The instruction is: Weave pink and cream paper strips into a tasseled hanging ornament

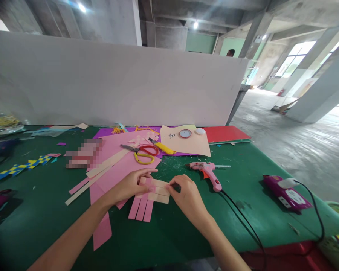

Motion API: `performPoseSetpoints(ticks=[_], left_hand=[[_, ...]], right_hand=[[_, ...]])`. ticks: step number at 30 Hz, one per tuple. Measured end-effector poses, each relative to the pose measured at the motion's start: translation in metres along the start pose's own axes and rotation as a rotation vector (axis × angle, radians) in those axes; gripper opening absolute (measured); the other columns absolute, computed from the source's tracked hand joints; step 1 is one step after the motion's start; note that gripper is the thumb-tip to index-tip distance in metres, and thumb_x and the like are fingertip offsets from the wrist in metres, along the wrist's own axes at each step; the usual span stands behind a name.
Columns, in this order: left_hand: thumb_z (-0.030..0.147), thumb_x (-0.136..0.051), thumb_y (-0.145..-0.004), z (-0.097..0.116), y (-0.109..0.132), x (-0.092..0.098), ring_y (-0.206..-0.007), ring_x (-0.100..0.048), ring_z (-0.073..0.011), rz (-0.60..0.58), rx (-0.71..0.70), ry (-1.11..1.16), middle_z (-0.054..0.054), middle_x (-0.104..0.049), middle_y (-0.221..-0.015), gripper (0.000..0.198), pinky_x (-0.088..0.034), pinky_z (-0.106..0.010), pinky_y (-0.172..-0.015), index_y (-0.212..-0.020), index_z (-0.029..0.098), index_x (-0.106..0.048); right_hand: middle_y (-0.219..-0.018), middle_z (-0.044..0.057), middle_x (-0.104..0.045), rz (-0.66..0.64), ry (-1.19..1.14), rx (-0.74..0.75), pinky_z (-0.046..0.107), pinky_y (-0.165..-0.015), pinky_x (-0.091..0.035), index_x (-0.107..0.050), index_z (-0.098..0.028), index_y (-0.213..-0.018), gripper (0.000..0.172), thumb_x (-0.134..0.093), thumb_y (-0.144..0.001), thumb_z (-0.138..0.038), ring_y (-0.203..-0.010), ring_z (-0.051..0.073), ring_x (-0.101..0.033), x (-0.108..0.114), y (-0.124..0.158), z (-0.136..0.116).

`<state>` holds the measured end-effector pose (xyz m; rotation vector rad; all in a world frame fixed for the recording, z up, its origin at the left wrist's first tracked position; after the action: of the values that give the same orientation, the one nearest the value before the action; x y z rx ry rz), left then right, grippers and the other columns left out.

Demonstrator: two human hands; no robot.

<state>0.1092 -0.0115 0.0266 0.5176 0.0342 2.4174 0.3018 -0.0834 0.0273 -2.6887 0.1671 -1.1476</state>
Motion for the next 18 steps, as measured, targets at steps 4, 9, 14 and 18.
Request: performPoseSetpoints(ticks=[4, 9, 14, 18], left_hand=[[0.035, -0.07, -0.07, 0.001, -0.001, -0.007, -0.095, -0.059, -0.0248, 0.042, -0.022, -0.098, -0.007, -0.062, -0.112, 0.056, -0.048, -0.031, -0.076, -0.124, 0.026, -0.057], [0.03, -0.069, -0.074, 0.003, -0.005, -0.014, -0.11, -0.053, -0.0255, 0.154, -0.209, -0.267, -0.005, -0.061, -0.116, 0.039, -0.044, -0.033, -0.09, -0.113, 0.027, -0.065], [0.034, -0.068, -0.076, 0.005, -0.005, -0.02, -0.105, -0.053, -0.0243, 0.203, -0.317, -0.441, -0.005, -0.063, -0.1, 0.03, -0.041, -0.034, -0.092, -0.105, 0.024, -0.068], [0.039, -0.062, -0.08, 0.001, -0.007, -0.025, -0.083, -0.059, -0.0207, 0.209, -0.238, -0.429, -0.003, -0.065, -0.095, 0.039, -0.045, -0.03, -0.073, -0.117, 0.026, -0.06]], right_hand=[[-0.073, 0.004, -0.064, -0.03, 0.12, 0.006, 0.03, -0.063, -0.042, -0.062, -0.02, -0.068, 0.021, -0.052, -0.086, -0.025, -0.071, 0.018, -0.055, -0.004, 0.0, 0.003], [-0.074, 0.005, -0.064, -0.071, 0.279, 0.059, 0.033, -0.07, -0.044, -0.066, -0.02, -0.072, 0.028, -0.046, -0.091, -0.022, -0.079, 0.021, -0.055, -0.005, 0.003, 0.0], [-0.103, 0.009, -0.065, 0.005, 0.345, 0.129, 0.039, -0.083, -0.045, -0.07, -0.019, -0.101, 0.028, -0.044, -0.093, -0.024, -0.096, 0.025, -0.052, -0.002, 0.001, -0.01], [-0.097, 0.008, -0.065, 0.02, 0.258, 0.181, 0.038, -0.083, -0.045, -0.072, -0.021, -0.081, 0.028, -0.046, -0.092, -0.023, -0.096, 0.023, -0.051, -0.006, -0.005, -0.017]])
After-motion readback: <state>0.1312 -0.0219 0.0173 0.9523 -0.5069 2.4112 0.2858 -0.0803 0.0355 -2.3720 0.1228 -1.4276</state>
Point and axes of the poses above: each hand's wrist, its own y-axis away from the middle knuckle, its own x-axis out of the back of the hand, z = x × y, the point moved 3 cm from there along -y, towards the middle knuckle
